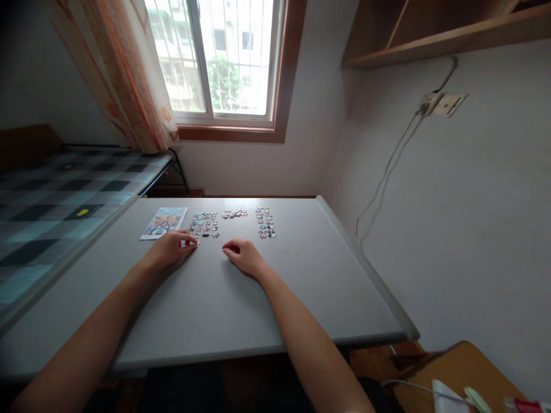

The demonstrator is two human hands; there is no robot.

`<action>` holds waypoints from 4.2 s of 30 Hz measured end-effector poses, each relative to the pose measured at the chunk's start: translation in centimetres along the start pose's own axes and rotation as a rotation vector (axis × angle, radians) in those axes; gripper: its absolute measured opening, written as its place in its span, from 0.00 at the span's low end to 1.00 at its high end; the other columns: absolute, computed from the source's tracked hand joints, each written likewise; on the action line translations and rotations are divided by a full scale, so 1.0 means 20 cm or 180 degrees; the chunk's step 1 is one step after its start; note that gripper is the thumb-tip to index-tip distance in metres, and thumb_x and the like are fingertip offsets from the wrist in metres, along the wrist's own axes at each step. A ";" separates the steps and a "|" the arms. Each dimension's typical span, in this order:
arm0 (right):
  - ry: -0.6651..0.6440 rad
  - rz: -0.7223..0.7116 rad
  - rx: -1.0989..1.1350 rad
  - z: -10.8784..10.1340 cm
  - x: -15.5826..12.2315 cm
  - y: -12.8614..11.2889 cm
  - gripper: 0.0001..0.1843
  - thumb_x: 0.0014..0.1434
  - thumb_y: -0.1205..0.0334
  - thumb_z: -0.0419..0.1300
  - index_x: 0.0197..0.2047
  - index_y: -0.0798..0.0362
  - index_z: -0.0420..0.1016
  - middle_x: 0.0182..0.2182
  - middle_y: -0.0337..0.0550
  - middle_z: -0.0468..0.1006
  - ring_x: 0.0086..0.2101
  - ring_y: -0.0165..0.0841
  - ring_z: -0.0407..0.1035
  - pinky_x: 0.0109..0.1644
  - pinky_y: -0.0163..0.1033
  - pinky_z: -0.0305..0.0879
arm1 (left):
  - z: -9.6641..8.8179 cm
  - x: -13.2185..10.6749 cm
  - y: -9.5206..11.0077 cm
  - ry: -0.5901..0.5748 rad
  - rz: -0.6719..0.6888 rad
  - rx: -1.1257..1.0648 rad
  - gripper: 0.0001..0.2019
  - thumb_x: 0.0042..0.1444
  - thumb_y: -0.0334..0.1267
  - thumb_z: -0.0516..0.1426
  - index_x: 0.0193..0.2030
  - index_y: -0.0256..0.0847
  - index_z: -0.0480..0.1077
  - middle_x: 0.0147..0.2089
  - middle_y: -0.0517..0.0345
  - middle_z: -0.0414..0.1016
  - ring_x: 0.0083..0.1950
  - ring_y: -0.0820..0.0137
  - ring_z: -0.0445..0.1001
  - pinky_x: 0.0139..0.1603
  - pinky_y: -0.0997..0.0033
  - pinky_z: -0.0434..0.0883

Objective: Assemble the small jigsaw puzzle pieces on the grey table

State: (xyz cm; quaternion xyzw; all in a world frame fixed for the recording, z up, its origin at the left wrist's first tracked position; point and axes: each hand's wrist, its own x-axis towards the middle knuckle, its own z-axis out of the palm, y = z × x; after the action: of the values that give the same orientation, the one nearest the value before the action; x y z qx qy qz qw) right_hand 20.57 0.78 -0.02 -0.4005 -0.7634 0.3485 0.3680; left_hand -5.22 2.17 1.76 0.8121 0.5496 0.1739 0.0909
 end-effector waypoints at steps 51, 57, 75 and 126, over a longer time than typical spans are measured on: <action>0.0302 0.0671 -0.2257 -0.08 0.26 -0.06 0.17 0.61 0.62 0.50 0.52 0.53 0.72 0.54 0.49 0.68 0.44 0.38 0.70 0.48 0.40 0.64 | 0.09 -0.03 0.23 -0.0387 0.0041 -0.0034 0.18 0.58 0.51 0.51 0.51 0.52 0.73 0.25 0.62 0.71 0.27 0.73 0.67 0.29 0.74 0.57; 0.0021 0.1087 -0.2575 -0.06 0.36 -0.01 0.20 0.60 0.65 0.50 0.55 0.56 0.68 0.60 0.55 0.62 0.48 0.42 0.69 0.48 0.41 0.65 | 0.09 -0.02 0.24 -0.0408 0.0033 -0.0027 0.18 0.58 0.50 0.51 0.51 0.51 0.73 0.25 0.62 0.71 0.27 0.72 0.67 0.29 0.74 0.56; 0.0049 0.1123 -0.2910 -0.02 0.27 -0.01 0.19 0.62 0.69 0.46 0.56 0.55 0.63 0.50 0.57 0.71 0.45 0.41 0.71 0.45 0.42 0.64 | 0.09 -0.02 0.24 -0.0418 0.0019 -0.0082 0.18 0.58 0.49 0.52 0.51 0.50 0.73 0.27 0.61 0.73 0.28 0.72 0.68 0.30 0.75 0.57; 0.0404 0.0725 -0.0930 -0.06 0.03 0.04 0.02 0.48 0.66 0.64 0.28 0.55 0.76 0.26 0.41 0.76 0.28 0.29 0.66 0.34 0.34 0.60 | 0.10 -0.03 0.23 -0.0207 0.0137 -0.0111 0.17 0.58 0.48 0.52 0.50 0.50 0.74 0.23 0.63 0.71 0.24 0.74 0.66 0.27 0.75 0.56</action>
State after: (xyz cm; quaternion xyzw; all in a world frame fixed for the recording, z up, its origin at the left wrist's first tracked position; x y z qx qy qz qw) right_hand 21.64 1.84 0.10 -0.5545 -0.7309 0.2475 0.3116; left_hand -0.61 -0.08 1.30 0.8272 0.5256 0.1589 0.1190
